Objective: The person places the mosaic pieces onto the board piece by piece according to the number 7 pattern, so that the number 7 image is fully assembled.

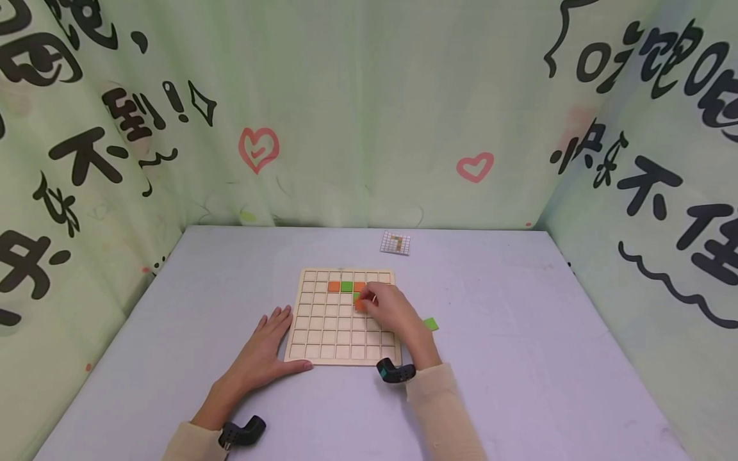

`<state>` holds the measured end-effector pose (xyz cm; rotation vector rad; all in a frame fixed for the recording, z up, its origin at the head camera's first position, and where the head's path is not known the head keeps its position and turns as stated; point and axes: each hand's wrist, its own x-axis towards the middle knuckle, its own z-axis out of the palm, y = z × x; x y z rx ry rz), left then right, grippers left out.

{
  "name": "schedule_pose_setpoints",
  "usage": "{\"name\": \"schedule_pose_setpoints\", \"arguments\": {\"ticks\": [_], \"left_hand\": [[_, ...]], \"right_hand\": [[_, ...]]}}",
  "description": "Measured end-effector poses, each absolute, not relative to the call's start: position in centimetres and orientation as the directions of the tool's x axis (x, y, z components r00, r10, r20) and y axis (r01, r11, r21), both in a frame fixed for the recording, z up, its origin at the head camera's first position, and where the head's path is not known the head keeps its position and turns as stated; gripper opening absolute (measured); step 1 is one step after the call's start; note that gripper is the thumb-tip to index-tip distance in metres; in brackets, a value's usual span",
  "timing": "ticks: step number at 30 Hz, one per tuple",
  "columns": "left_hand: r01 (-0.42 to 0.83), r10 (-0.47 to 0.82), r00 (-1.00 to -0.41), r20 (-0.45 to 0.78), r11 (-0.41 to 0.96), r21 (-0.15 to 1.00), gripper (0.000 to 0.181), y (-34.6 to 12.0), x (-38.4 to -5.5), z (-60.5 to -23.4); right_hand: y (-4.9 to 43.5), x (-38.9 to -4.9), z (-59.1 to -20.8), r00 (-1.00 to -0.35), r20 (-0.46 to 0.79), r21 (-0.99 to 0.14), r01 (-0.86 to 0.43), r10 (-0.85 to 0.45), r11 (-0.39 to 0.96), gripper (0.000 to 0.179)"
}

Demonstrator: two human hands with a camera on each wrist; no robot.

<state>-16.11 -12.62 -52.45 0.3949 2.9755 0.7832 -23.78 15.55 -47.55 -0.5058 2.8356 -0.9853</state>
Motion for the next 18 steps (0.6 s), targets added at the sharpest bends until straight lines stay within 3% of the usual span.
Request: {"name": "schedule_pose_setpoints", "arguments": {"ticks": [18], "left_hand": [[0.243, 0.260, -0.965, 0.031, 0.842, 0.482, 0.113, -12.68, -16.19, -52.58]], "right_hand": [[15.19, -24.00, -48.21, -0.928, 0.009, -0.581, -0.309, -0.373, 0.753, 0.008]]}}
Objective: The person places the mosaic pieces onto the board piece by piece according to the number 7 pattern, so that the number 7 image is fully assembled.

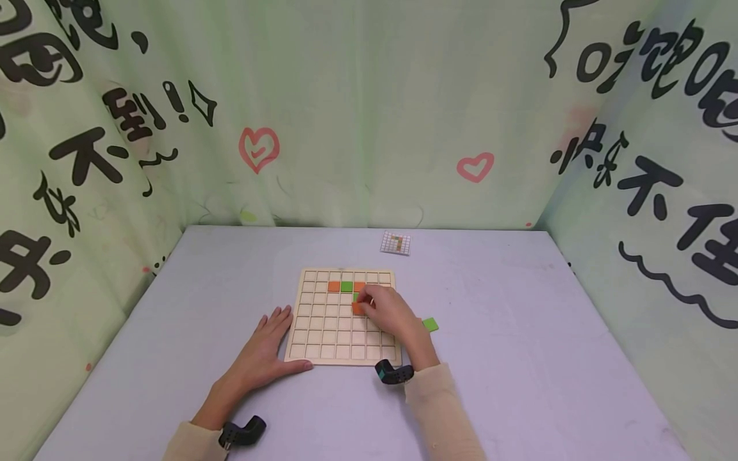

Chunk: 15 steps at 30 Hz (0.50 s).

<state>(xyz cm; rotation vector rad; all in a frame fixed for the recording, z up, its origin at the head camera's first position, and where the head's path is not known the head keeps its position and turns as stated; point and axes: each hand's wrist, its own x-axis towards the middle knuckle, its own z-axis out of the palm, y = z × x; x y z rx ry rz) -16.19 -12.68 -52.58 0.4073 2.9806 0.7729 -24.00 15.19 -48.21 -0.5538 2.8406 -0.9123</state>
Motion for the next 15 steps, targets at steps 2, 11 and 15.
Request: {"name": "schedule_pose_setpoints", "arguments": {"ticks": [2, 11, 15], "left_hand": [[0.245, 0.263, -0.964, 0.032, 0.841, 0.483, 0.113, -12.70, -16.20, -52.60], [0.250, 0.265, -0.964, 0.037, 0.840, 0.482, 0.113, -12.69, -16.22, -52.60], [0.248, 0.264, -0.964, 0.035, 0.841, 0.482, 0.113, -12.69, -16.21, -52.61]], "right_hand": [[15.15, -24.00, -48.28, -0.929, 0.004, -0.578, -0.305, -0.371, 0.757, 0.008], [15.03, -23.89, -48.38, -0.931, -0.003, -0.584, -0.294, -0.364, 0.757, 0.007], [15.02, -23.88, -48.38, -0.932, -0.005, -0.583, -0.293, -0.363, 0.758, 0.007]]}}
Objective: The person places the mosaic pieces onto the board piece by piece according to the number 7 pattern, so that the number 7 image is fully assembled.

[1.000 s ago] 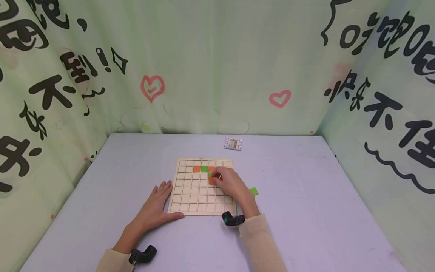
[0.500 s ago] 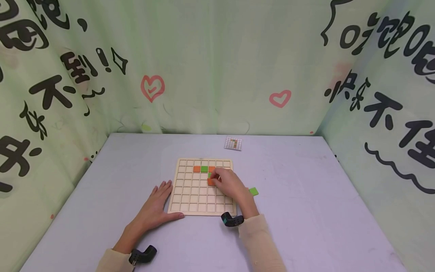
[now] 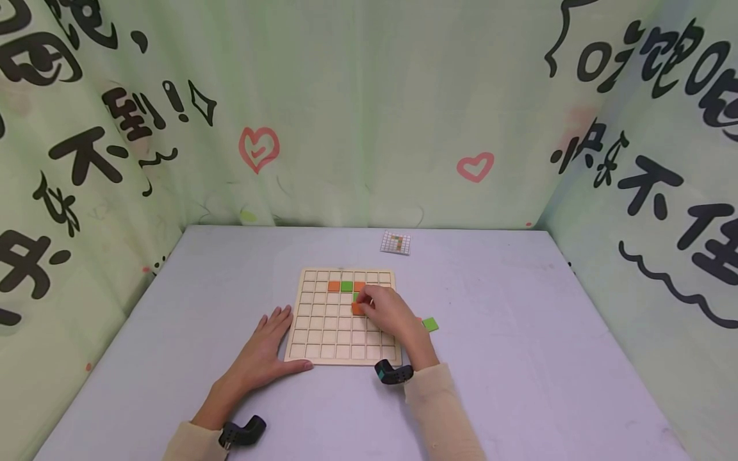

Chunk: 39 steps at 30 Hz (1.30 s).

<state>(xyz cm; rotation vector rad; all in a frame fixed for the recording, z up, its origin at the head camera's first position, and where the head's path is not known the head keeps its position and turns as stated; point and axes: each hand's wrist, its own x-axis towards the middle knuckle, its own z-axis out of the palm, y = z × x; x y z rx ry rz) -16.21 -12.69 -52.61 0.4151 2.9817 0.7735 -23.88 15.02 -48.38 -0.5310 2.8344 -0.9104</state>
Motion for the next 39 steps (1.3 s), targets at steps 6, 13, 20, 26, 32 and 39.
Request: {"name": "schedule_pose_setpoints", "arguments": {"ticks": [6, 13, 20, 26, 32, 39], "left_hand": [[0.252, 0.263, -0.964, 0.044, 0.843, 0.476, 0.113, -12.69, -16.24, -52.70], [0.241, 0.260, -0.965, 0.028, 0.842, 0.482, 0.114, -12.65, -16.22, -52.62], [0.239, 0.261, -0.965, 0.022, 0.845, 0.478, 0.114, -12.64, -16.19, -52.50], [0.238, 0.258, -0.966, 0.023, 0.846, 0.477, 0.114, -12.60, -16.21, -52.52], [0.240, 0.259, -0.966, 0.027, 0.844, 0.480, 0.114, -12.60, -16.21, -52.53], [0.244, 0.260, -0.965, 0.032, 0.844, 0.478, 0.114, -12.65, -16.23, -52.60]], "right_hand": [[15.05, -23.88, -48.36, -0.931, -0.010, -0.584, -0.291, -0.365, 0.758, 0.007], [15.09, -23.89, -48.38, -0.930, -0.008, -0.576, -0.295, -0.367, 0.763, 0.006], [15.14, -23.89, -48.47, -0.930, -0.014, -0.576, -0.294, -0.368, 0.763, 0.007], [15.18, -23.94, -48.54, -0.931, -0.023, -0.586, -0.283, -0.365, 0.759, 0.007], [15.17, -24.04, -48.75, -0.928, -0.022, -0.577, -0.291, -0.371, 0.763, 0.008], [15.13, -24.04, -48.84, -0.932, -0.018, -0.571, -0.288, -0.363, 0.768, 0.010]]}}
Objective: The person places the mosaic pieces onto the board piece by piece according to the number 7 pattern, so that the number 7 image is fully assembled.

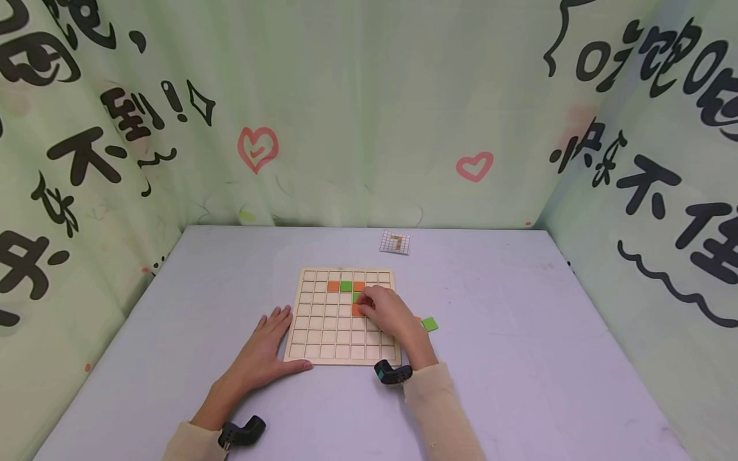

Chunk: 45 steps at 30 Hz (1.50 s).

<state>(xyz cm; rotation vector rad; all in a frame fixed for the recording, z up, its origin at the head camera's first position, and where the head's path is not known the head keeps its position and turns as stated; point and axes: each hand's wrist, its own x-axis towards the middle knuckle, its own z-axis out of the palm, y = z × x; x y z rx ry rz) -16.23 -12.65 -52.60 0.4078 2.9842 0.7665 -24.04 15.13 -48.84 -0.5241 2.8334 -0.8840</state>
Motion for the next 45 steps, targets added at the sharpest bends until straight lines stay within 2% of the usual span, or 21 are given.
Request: {"name": "schedule_pose_setpoints", "arguments": {"ticks": [16, 45], "left_hand": [[0.242, 0.259, -0.965, 0.034, 0.838, 0.488, 0.113, -12.66, -16.16, -52.41], [0.241, 0.261, -0.965, 0.027, 0.841, 0.485, 0.114, -12.59, -16.23, -52.49]], "right_hand": [[15.17, -24.00, -48.88, -0.928, 0.022, -0.561, -0.320, -0.373, 0.763, 0.009], [15.28, -23.93, -48.34, -0.935, -0.003, -0.579, -0.286, -0.353, 0.763, 0.009]]}}
